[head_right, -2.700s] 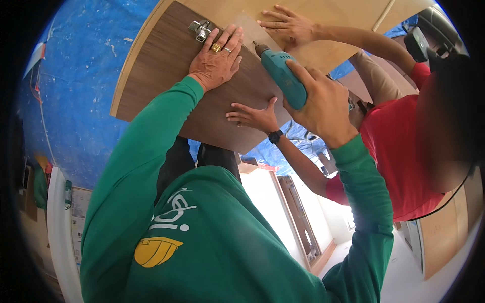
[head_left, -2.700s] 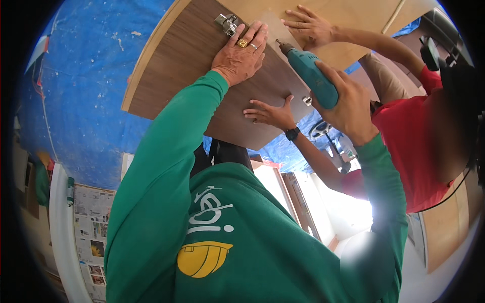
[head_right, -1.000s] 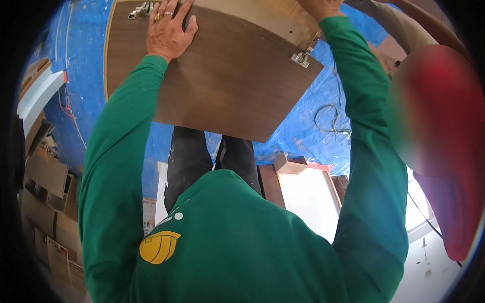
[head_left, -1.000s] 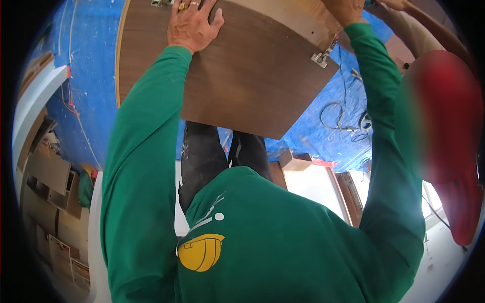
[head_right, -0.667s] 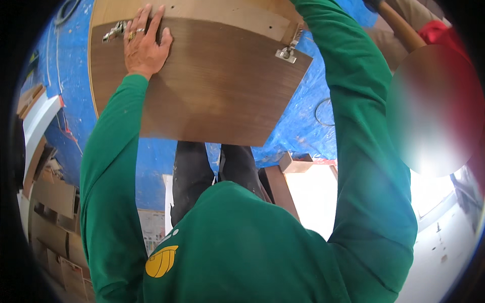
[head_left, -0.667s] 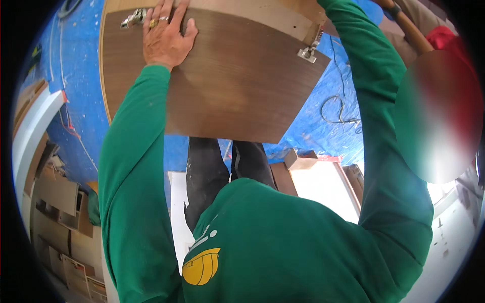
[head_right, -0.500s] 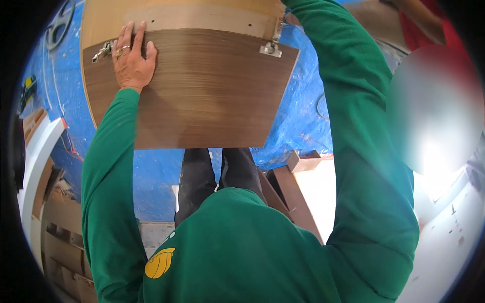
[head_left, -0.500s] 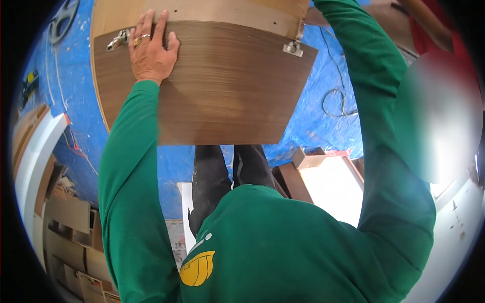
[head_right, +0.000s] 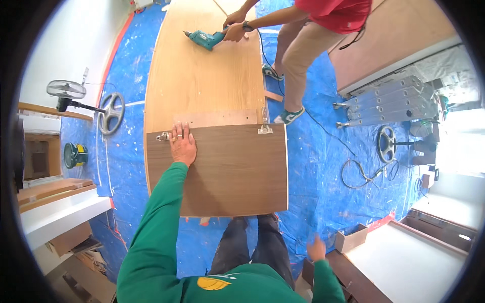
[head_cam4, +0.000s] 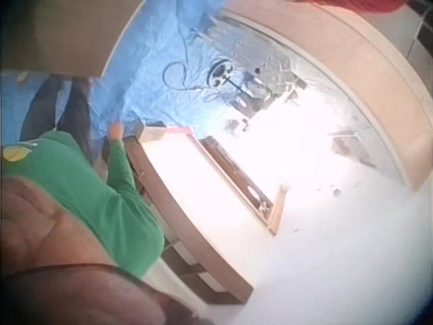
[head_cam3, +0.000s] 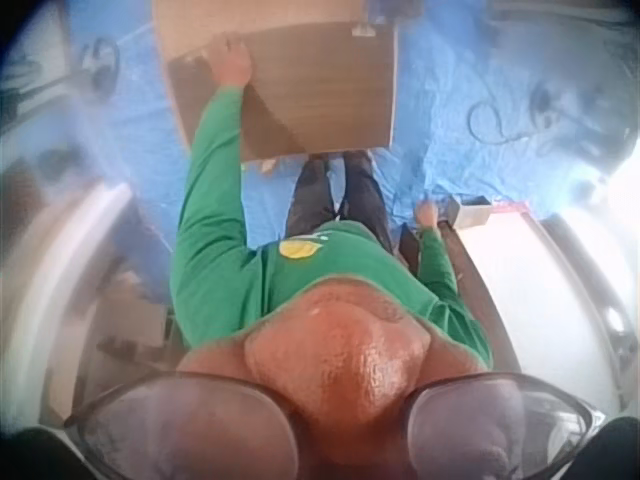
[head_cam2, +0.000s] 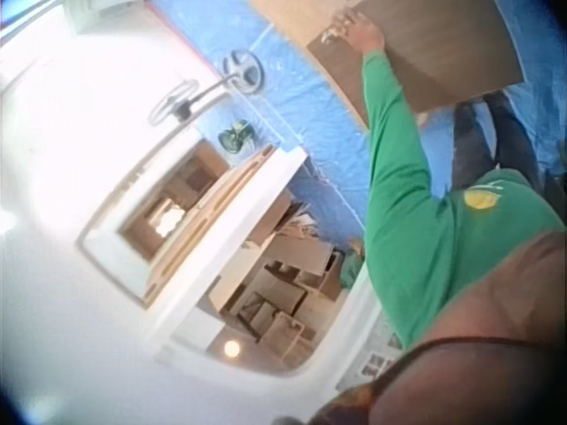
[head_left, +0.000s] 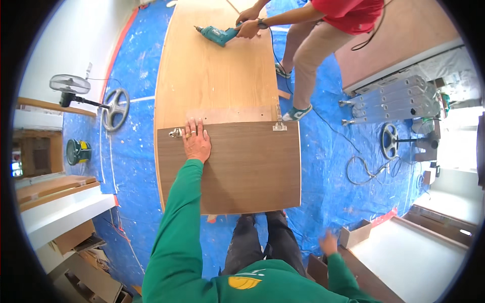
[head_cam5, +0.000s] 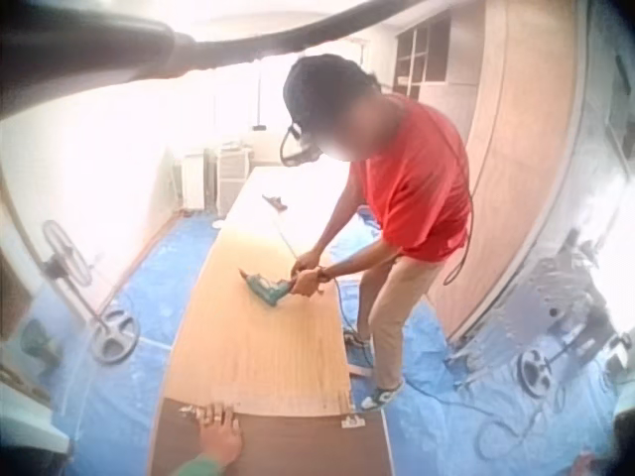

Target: The person assembles a wooden cabinet door by attaching a wooden edge strip and installing metal hinges. They use a hammer to secure the edge strip and a power drill to fasten the hinges, with assistance from another person who also uses a drill.

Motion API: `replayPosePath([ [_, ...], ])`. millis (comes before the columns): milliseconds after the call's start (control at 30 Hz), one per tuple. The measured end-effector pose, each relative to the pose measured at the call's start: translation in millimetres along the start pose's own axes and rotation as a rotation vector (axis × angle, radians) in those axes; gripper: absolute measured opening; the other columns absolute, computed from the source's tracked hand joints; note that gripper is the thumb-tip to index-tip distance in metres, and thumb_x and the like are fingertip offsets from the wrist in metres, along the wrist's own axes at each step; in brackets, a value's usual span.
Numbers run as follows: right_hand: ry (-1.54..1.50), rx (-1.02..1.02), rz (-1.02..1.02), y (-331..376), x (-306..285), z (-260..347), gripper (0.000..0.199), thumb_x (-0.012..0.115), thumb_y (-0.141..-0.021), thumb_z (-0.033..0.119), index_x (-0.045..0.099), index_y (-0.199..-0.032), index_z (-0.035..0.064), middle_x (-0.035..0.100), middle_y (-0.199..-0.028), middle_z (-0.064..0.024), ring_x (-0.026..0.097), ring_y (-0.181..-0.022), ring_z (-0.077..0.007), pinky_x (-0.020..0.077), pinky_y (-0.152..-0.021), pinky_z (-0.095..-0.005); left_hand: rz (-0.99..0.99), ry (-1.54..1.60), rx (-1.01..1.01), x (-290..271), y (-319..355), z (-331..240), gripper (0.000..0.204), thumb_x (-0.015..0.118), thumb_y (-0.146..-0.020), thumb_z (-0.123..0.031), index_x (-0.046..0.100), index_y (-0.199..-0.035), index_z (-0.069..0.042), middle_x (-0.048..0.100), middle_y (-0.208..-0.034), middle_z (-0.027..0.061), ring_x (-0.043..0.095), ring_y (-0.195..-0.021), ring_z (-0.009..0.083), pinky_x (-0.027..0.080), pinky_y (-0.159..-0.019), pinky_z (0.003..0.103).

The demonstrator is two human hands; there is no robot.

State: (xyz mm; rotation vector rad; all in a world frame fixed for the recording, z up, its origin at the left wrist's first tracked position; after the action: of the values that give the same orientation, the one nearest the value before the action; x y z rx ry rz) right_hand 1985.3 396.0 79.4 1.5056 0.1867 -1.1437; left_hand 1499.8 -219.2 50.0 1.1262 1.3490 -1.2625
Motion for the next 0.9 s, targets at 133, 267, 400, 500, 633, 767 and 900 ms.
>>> replayPosePath([
  [133,0.269,-0.048,0.391,230.2,135.7,-184.0,0.051,0.065,-0.103,0.039,0.066,-0.137,0.0013,0.073,-0.124,-0.0285,0.069,-0.121,-0.0461,0.0543,-0.107,-0.0541,0.201,0.077,-0.127,0.5,57.7,-55.1,0.065,0.047,-0.114,-0.037,0.037,-0.172,-0.011,0.027,-0.180,0.0230,0.025,-0.165,0.0489,0.026,-0.132,0.063],
  [267,0.077,0.130,0.588,265.5,162.3,-169.4,0.042,0.067,-0.102,0.036,0.069,-0.128,0.0026,0.074,-0.117,-0.0262,0.069,-0.112,-0.0457,0.0544,-0.098,-0.0555,0.312,0.121,-0.015,-38.7,166.1,-95.9,0.075,0.059,-0.108,-0.038,0.036,-0.171,-0.005,0.025,-0.180,0.0254,0.023,-0.165,0.0489,0.027,-0.131,0.062],
  [400,0.008,0.093,0.402,226.7,143.1,-186.4,0.034,0.069,-0.101,0.033,0.072,-0.119,0.0039,0.074,-0.110,-0.0240,0.070,-0.103,-0.0452,0.0544,-0.090,-0.0569,0.448,0.269,0.018,-45.7,264.4,-155.5,0.080,0.070,-0.100,-0.035,0.041,-0.167,-0.002,0.030,-0.176,0.0266,0.025,-0.164,0.0480,0.030,-0.131,0.059],
  [500,0.000,-0.080,0.045,116.8,55.5,-166.4,0.029,0.070,-0.100,0.031,0.075,-0.112,0.0048,0.075,-0.105,-0.0223,0.070,-0.097,-0.0449,0.0545,-0.084,-0.0580,0.461,0.292,0.008,-70.6,338.0,-161.5,0.070,0.071,-0.098,-0.030,0.051,-0.156,0.003,0.047,-0.162,0.0302,0.044,-0.152,0.0492,0.040,-0.123,0.058],
  [633,-0.655,-0.331,-0.318,7.3,-192.2,-33.2,0.023,0.063,-0.107,0.022,0.075,-0.108,0.0022,0.071,-0.084,-0.0105,0.069,-0.078,-0.0296,0.0558,-0.075,-0.0410,0.512,0.224,-0.256,-87.8,405.7,-129.0,0.058,0.070,-0.096,-0.032,0.064,-0.144,-0.001,0.065,-0.137,0.0329,0.065,-0.123,0.0508,0.054,-0.107,0.056],
  [767,-0.637,-1.166,-0.506,116.7,-480.0,52.0,0.019,0.061,-0.101,0.012,0.074,-0.097,-0.0018,0.074,-0.091,-0.0074,0.070,-0.083,-0.0210,0.0574,-0.081,-0.0358,0.747,0.295,-0.588,-75.3,499.5,-111.2,0.057,0.067,-0.097,-0.042,0.073,-0.135,0.000,0.072,-0.131,0.0319,0.069,-0.121,0.0500,0.054,-0.106,0.055],
  [900,-0.465,-1.925,-0.249,278.3,-586.6,66.4,0.017,0.063,-0.099,0.012,0.074,-0.094,-0.0009,0.073,-0.087,-0.0065,0.069,-0.079,-0.0198,0.0571,-0.077,-0.0345,0.799,0.591,-0.762,-67.7,555.5,-153.1,0.058,0.065,-0.096,-0.048,0.080,-0.120,0.002,0.076,-0.124,0.0298,0.071,-0.121,0.0475,0.054,-0.107,0.052],
])
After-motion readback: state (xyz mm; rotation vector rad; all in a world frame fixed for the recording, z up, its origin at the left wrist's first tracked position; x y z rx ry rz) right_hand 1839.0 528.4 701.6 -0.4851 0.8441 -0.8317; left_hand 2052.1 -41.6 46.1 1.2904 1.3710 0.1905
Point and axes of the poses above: each hand's wrist, its own y-axis away from the middle knuckle, its own x-axis out of the palm, z = x × y, the point moved 6 cm from there along -y, towards the middle knuckle
